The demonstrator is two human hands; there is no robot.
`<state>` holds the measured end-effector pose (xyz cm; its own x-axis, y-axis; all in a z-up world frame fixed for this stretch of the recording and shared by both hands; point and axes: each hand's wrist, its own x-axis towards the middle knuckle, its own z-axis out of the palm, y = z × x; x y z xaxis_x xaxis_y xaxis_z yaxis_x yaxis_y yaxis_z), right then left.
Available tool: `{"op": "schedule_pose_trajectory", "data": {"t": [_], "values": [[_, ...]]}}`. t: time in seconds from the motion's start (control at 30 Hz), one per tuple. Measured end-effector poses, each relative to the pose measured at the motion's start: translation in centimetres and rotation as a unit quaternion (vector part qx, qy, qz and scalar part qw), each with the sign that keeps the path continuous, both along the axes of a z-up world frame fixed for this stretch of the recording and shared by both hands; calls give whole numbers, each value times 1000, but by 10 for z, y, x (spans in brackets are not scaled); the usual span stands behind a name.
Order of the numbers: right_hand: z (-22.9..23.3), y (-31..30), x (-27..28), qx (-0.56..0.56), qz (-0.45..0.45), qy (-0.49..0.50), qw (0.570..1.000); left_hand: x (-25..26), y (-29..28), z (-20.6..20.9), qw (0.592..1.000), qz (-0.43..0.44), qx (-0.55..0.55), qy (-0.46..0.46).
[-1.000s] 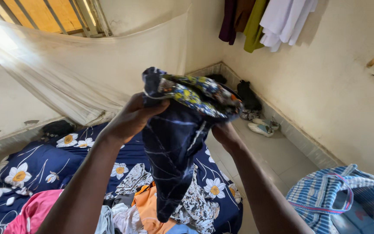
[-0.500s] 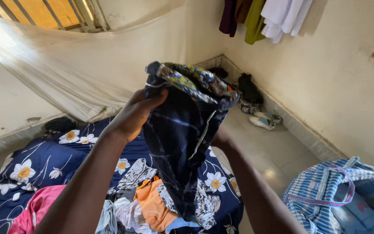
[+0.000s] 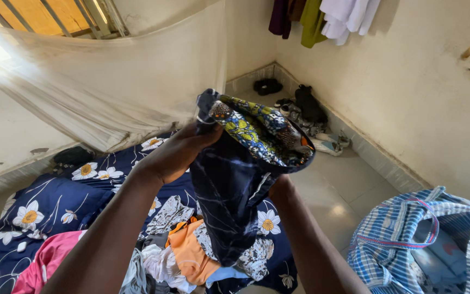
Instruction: The person folds various pieces of clothing, including shorts and shirts, and places them into a black handbag. The person repeatedly picks up items from a bed, folds them by hand, and puts them into the bag.
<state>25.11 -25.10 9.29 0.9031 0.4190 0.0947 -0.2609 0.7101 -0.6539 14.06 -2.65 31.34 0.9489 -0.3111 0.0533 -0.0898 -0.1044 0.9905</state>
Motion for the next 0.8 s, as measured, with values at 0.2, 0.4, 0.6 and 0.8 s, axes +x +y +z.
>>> {"op": "schedule_pose_trajectory", "data": {"t": [0.2,0.4,0.6,0.8], "values": [[-8,-37,-13,10,21,22,999,-13,-40,6,997,-6,68,44],[-4,-73,-31,-1,42,-5,999,-27,-66,-3,974,19,104,202],[2,-134,-87,-129,57,-70,988,-22,-77,-21,956,-61,-131,257],[74,-162,-119,-508,-43,-281,813,-15,-73,-24,958,-98,-125,238]]}}
